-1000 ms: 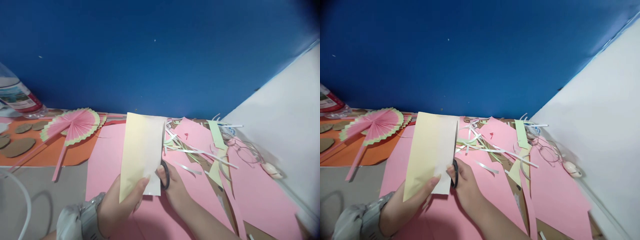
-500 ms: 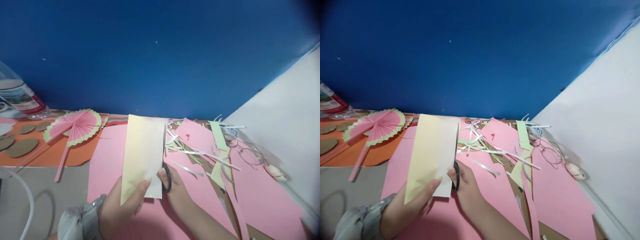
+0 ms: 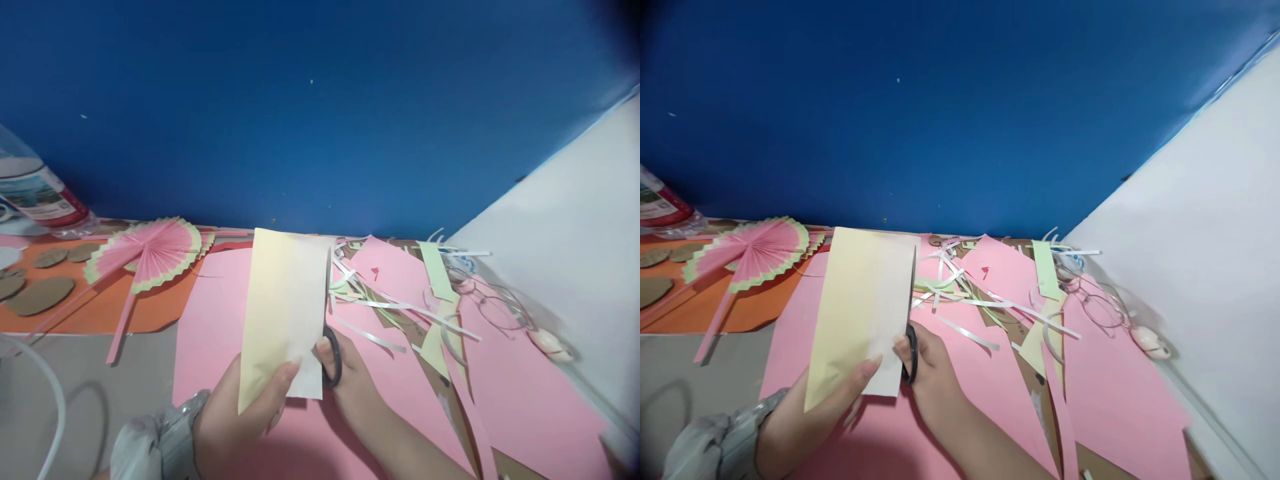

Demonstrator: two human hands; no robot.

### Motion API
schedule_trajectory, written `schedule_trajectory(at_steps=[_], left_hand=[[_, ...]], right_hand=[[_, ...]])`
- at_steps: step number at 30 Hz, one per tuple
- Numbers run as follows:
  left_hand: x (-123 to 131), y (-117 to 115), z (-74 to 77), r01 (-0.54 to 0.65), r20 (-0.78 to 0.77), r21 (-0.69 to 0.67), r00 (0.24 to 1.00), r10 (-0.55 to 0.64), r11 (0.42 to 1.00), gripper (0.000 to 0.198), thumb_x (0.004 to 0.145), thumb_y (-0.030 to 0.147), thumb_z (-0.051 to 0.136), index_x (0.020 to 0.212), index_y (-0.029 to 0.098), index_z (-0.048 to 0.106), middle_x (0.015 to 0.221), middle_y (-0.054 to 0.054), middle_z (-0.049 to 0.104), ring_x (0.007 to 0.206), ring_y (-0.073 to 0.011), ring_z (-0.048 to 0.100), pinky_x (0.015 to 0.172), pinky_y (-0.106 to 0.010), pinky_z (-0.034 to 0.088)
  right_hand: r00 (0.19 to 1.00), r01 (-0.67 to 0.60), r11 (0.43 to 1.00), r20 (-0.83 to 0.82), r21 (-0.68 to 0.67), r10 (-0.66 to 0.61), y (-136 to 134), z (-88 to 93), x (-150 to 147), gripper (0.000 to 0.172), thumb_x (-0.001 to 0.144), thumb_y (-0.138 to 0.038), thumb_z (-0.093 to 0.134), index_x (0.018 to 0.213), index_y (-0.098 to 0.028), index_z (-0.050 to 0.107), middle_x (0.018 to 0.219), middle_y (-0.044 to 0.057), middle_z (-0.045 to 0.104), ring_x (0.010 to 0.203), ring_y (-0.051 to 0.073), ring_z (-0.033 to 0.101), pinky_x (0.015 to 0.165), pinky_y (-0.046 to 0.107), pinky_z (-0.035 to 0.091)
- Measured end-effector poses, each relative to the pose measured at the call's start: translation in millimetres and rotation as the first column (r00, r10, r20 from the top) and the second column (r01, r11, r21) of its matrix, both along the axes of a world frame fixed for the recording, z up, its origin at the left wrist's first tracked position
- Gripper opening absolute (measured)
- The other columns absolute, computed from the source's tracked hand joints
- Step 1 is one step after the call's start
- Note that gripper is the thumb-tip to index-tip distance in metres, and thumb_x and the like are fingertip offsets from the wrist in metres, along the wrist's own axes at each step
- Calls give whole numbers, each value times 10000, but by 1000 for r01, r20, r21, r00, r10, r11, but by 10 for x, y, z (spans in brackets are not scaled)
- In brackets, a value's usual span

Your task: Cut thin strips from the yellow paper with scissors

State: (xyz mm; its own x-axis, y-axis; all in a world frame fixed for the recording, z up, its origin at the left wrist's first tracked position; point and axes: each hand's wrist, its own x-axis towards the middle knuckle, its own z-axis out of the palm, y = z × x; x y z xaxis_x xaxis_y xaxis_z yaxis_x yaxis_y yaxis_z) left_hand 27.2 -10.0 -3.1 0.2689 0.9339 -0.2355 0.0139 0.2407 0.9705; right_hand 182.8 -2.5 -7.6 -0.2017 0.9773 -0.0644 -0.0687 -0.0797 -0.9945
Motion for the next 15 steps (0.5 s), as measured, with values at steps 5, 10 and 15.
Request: schedule_trajectory(at_steps=[5,10,15], left_hand=[[14,-34,-29,77,-84,-31,993,-79,997,408,875,519,500,602,216,487,420,58,371,403,-110,389,432,-233,383],[31,-41,-36,12,-84,-35,996,-15,999,383,873,517,511,652,205,513,422,70,365,392,-97,378,415,-225,357],[35,-41,-63,11,-77,-17,997,-12,1000,386,865,520,519,646,202,522,419,69,380,388,-96,385,403,-222,343]], right_hand=[[1000,7,1000,0,-13,-7,1,-34,11,473,919,-578,454,1006,-170,677,833,49,673,713,173,565,637,253,437],[1000,16,1000,20,-26,-15,-1,-19,3,498,909,-601,450,977,-164,680,790,48,658,688,161,508,590,240,407],[999,14,999,35,-29,-13,20,2,-6,482,920,-581,445,974,-162,678,808,55,656,736,181,531,645,264,434]])
